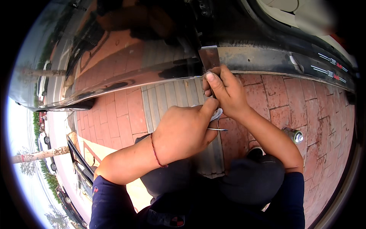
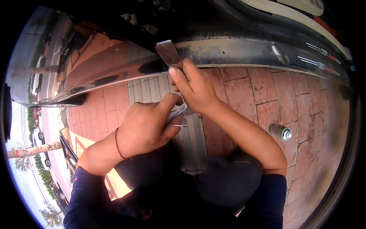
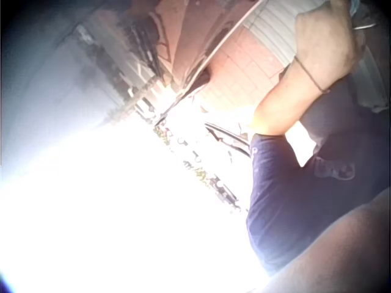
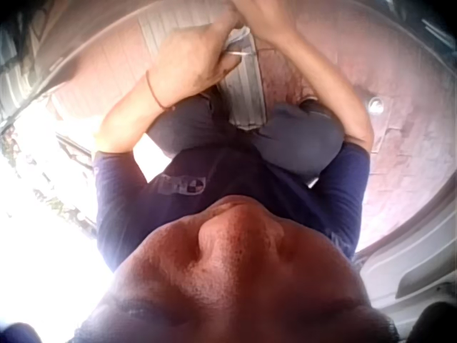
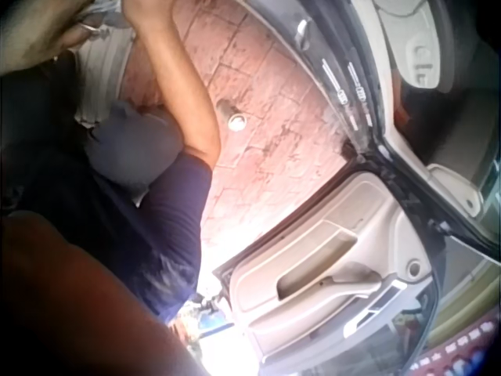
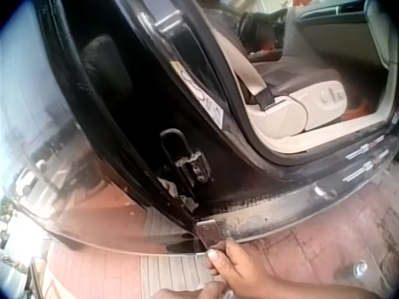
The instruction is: The person cleans and scrapes the edge of a car door using a spray can, a cloth, and a metal scraper tool.
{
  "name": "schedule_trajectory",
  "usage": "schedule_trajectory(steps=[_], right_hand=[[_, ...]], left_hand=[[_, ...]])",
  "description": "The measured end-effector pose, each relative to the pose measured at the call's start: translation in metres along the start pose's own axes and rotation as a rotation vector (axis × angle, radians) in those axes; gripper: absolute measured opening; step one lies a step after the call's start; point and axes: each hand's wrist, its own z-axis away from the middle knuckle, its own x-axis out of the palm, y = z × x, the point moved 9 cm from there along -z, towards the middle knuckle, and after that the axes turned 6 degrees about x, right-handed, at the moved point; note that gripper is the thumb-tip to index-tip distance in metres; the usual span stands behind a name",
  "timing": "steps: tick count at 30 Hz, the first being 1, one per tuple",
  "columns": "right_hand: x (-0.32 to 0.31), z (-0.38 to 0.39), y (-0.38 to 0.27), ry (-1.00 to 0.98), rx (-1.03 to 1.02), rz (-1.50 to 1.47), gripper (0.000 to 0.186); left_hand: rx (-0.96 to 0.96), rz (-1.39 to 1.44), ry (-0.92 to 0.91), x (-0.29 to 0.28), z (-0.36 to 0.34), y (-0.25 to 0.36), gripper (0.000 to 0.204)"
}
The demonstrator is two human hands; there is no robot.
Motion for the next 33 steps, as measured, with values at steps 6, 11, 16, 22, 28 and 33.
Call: schedule_trajectory(steps=[6,11,16,22,28,33], right_hand=[[0.000,-0.003,-0.021,-0.013,-0.084,0.016,0.032],[-0.040,0.012,-0.015,0.184,-0.199,-0.157,0.032],[-0.079,0.040,0.071,0.202,0.100,0.040,0.031],[-0.082,0.092,0.168,0.029,0.281,0.512,0.029],[-0.098,0.151,0.268,-0.188,0.391,0.994,0.030],[-0.062,0.090,0.104,-0.270,0.386,0.069,0.052]], left_hand=[[-0.003,-0.003,-0.010,0.004,0.000,-0.001,0.038],[0.007,0.035,-0.002,0.003,0.001,-0.004,0.034],[0.011,0.069,0.010,0.002,0.002,-0.009,0.029],[0.021,0.069,0.027,0.000,0.001,-0.010,0.024],[0.031,0.127,0.069,-0.011,-0.001,-0.006,0.024],[0.009,0.301,0.210,-0.017,0.003,-0.010,0.025]])
